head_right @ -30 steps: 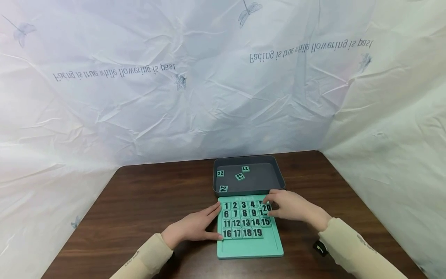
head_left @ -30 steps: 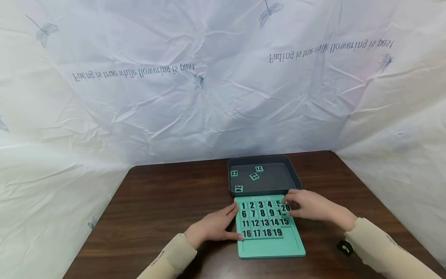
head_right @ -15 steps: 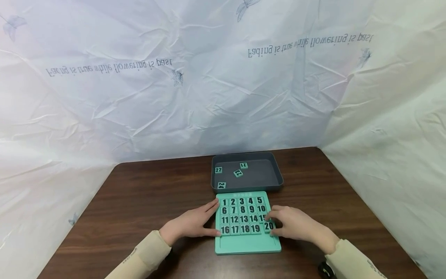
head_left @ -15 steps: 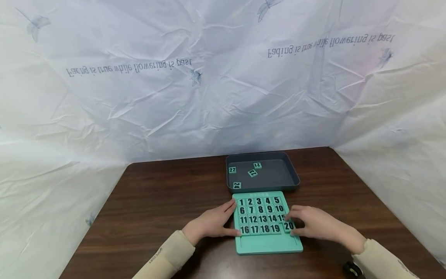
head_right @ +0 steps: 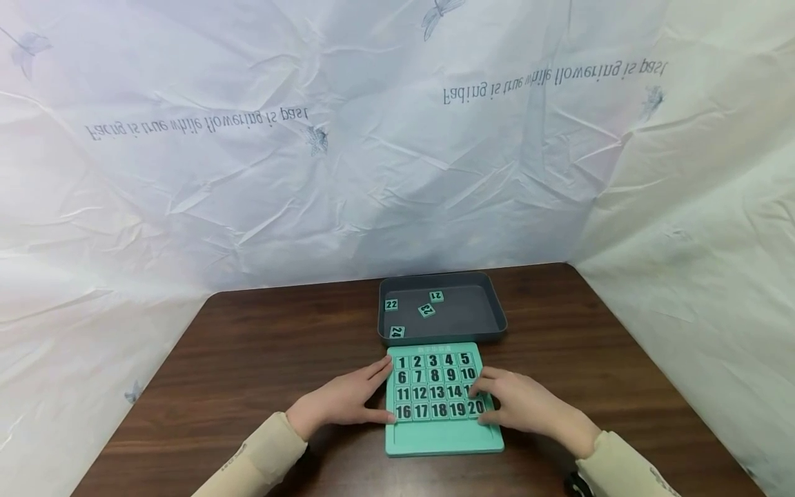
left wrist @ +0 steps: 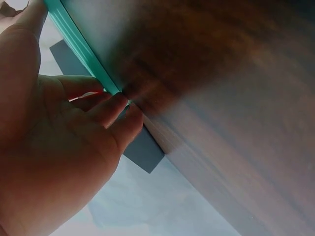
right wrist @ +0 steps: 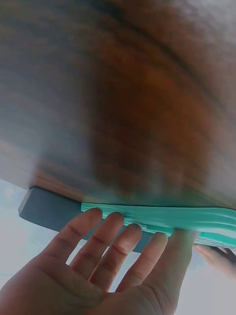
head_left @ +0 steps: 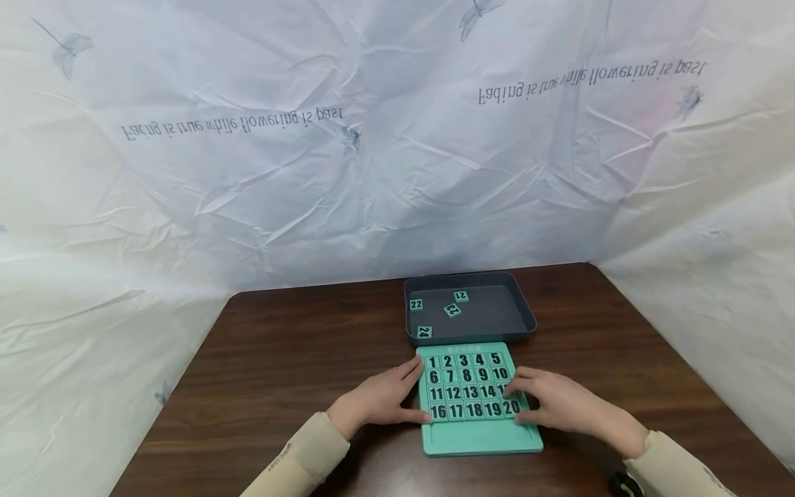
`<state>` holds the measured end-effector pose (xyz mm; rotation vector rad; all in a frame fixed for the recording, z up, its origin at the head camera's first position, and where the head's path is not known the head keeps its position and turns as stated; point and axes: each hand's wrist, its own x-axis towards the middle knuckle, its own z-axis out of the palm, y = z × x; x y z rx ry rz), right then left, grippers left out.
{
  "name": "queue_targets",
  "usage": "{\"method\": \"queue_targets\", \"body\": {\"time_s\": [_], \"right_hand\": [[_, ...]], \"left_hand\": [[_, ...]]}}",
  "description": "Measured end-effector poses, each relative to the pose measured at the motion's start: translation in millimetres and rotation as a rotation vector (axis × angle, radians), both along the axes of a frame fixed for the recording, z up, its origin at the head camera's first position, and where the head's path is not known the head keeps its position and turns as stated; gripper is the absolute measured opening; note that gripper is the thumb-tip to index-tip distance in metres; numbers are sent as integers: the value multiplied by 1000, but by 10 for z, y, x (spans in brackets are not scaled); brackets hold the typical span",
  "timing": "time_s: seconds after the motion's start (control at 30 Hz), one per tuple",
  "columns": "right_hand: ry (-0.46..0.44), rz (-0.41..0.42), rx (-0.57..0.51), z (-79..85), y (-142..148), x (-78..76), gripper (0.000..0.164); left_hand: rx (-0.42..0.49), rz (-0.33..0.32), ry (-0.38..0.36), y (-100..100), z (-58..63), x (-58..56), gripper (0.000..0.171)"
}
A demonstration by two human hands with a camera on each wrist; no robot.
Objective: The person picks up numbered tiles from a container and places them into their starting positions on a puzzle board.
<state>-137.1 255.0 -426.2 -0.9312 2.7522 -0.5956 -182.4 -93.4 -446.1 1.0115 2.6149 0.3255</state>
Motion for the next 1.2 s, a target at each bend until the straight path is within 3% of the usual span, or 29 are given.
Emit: {"method": "queue_targets", "body": {"time_s": [0.7, 0.93, 1.07, 1.2], "right_hand": [[-138, -1, -128, -100, 95, -301, 39], [-161, -35, -160, -99, 60, -395, 38], [-168, 3, -110, -20, 57, -483, 40], [-108, 16, -79, 135, 44, -707, 37]], "left_hand": [[-8, -1, 25, 10, -89, -217, 102], [-19, 27, 21, -3, -74, -326, 101], [-17, 28, 2, -2, -74, -350, 102], [-11, 23, -2, 4, -94, -356, 103]]}}
